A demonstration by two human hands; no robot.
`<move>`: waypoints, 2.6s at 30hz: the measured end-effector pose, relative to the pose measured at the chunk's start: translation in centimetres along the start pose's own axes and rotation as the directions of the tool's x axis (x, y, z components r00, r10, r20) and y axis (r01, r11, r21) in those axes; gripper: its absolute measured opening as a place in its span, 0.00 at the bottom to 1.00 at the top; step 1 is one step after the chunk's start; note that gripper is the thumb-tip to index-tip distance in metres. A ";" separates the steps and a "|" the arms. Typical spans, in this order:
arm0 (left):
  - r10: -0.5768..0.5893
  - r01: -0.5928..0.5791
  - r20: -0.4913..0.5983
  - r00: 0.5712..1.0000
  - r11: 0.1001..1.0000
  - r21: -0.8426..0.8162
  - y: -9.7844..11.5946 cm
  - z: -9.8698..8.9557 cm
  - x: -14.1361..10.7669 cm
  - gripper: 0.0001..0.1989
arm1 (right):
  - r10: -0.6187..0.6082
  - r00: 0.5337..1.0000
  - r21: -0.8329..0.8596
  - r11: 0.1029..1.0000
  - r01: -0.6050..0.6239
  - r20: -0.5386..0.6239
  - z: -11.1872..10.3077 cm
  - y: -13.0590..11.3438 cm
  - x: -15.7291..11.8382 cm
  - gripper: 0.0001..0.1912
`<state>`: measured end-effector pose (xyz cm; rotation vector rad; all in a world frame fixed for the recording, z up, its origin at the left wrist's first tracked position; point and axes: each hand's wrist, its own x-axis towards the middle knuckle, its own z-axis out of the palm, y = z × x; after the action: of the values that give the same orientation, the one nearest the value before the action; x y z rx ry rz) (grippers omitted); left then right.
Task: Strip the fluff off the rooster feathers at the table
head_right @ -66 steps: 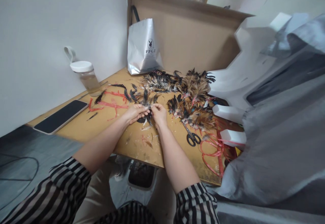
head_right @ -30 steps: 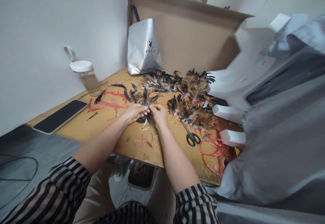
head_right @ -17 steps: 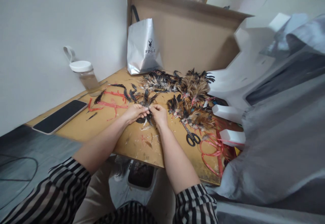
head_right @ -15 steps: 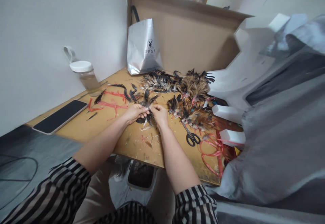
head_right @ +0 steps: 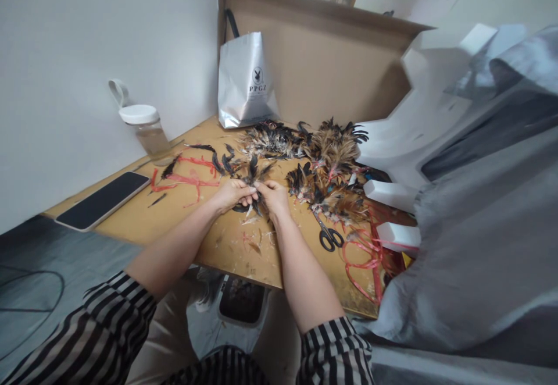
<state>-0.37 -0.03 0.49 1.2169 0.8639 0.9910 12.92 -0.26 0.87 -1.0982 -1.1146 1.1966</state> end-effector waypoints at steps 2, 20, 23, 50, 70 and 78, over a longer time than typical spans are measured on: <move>-0.012 0.012 0.027 1.000 1.000 0.002 -0.1 -0.1 0.0 0.12 | 0.039 0.998 0.032 0.999 -0.040 0.047 -0.3 0.1 0.2 0.16; 0.074 -0.083 0.046 0.996 0.965 0.248 -0.4 -0.2 0.1 0.09 | -0.155 0.978 -0.159 0.971 0.177 0.136 -0.3 -0.3 -0.1 0.14; 0.081 -0.082 0.016 0.997 0.970 0.229 -0.6 -0.1 0.3 0.08 | -0.145 0.983 -0.129 0.979 0.160 0.113 -0.2 -0.3 -0.1 0.14; 0.056 -0.100 -0.278 0.959 0.984 -0.147 -0.3 -0.9 0.8 0.10 | 0.143 0.916 -0.698 0.694 0.178 0.375 -3.2 -0.2 0.2 0.05; -0.048 0.039 -0.038 0.998 0.976 -0.215 -0.7 -0.4 0.4 0.09 | -0.164 0.986 -0.094 0.982 0.166 0.027 -0.6 -0.3 0.2 0.14; -0.047 0.042 -0.012 0.999 0.970 -0.239 -0.6 -0.3 0.3 0.08 | -0.214 0.977 -0.098 0.973 0.211 -0.022 0.4 0.2 0.0 0.14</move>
<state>-0.46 0.31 -0.19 0.9816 0.7583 1.0383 12.51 -0.19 0.70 -1.0373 -1.2417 0.9632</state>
